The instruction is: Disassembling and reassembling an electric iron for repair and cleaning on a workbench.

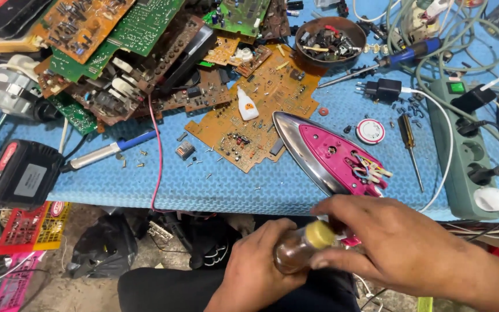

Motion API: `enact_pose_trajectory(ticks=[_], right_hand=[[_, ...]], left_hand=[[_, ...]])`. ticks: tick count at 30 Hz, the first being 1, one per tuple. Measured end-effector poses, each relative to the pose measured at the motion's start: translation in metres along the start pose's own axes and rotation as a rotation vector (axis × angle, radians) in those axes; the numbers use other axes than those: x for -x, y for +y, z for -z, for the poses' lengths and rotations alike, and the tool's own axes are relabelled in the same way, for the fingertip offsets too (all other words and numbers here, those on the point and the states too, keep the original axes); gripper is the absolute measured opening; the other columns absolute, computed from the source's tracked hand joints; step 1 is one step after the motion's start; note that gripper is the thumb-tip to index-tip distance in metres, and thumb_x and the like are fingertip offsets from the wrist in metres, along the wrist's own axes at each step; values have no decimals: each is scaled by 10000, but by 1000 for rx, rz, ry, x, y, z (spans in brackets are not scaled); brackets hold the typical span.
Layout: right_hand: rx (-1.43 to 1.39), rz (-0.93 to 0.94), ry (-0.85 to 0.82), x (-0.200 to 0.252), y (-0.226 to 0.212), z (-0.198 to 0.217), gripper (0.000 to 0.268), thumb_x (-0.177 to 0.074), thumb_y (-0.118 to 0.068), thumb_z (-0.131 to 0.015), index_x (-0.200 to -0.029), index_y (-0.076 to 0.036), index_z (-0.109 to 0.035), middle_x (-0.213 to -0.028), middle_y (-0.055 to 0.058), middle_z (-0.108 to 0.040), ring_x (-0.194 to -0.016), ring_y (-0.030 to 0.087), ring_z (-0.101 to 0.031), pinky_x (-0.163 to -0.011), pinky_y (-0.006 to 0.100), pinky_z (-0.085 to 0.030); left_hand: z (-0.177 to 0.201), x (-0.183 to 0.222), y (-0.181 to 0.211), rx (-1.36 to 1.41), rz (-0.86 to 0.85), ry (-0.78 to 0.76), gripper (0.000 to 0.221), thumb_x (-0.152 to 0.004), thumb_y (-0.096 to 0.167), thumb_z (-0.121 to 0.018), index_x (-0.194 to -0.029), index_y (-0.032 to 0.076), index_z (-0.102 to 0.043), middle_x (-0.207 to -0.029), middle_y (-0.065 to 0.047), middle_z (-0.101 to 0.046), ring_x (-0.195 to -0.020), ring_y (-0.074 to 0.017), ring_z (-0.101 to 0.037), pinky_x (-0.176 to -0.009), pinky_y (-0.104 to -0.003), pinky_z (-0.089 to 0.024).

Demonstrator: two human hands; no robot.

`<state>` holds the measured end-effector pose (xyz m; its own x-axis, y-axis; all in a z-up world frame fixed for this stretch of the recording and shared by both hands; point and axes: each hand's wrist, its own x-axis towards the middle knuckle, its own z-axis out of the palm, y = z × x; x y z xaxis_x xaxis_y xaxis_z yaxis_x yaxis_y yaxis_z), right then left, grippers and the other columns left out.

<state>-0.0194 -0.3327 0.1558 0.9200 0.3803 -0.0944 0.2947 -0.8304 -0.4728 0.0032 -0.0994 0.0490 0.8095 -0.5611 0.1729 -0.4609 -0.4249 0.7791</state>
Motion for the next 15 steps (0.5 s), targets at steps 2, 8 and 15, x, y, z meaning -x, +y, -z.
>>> enact_pose_trajectory(ticks=[2,8,15], right_hand=[[71,-70,15,-3,-4,-8,453,-906,-628,-689,-1094,-229,-587,-847,-3,-734,-716,269,-732,-629,427,-565],[-19,244,5,-13,-13,8,221,-1013,-349,-642,-1017,-133,-595,-878,39,-657,-718,260,-672,-630,387,-537],[-64,18,-144,-11,-10,11,479,-951,-607,-625,-1223,-217,-674,-1050,-3,-788,-864,220,-803,-738,364,-625]], left_hand=[[-2,-1,8,-23,12,80,592,-677,403,-859,-1175,198,-613,-1023,20,-732,-847,-256,-751,-673,-420,-582],[0,1,0,-19,-53,113,558,-679,371,-853,-1153,174,-632,-991,14,-741,-809,-238,-760,-652,-392,-593],[2,2,2,10,-71,88,558,-711,420,-854,-1149,160,-627,-973,1,-739,-820,-244,-750,-663,-398,-589]])
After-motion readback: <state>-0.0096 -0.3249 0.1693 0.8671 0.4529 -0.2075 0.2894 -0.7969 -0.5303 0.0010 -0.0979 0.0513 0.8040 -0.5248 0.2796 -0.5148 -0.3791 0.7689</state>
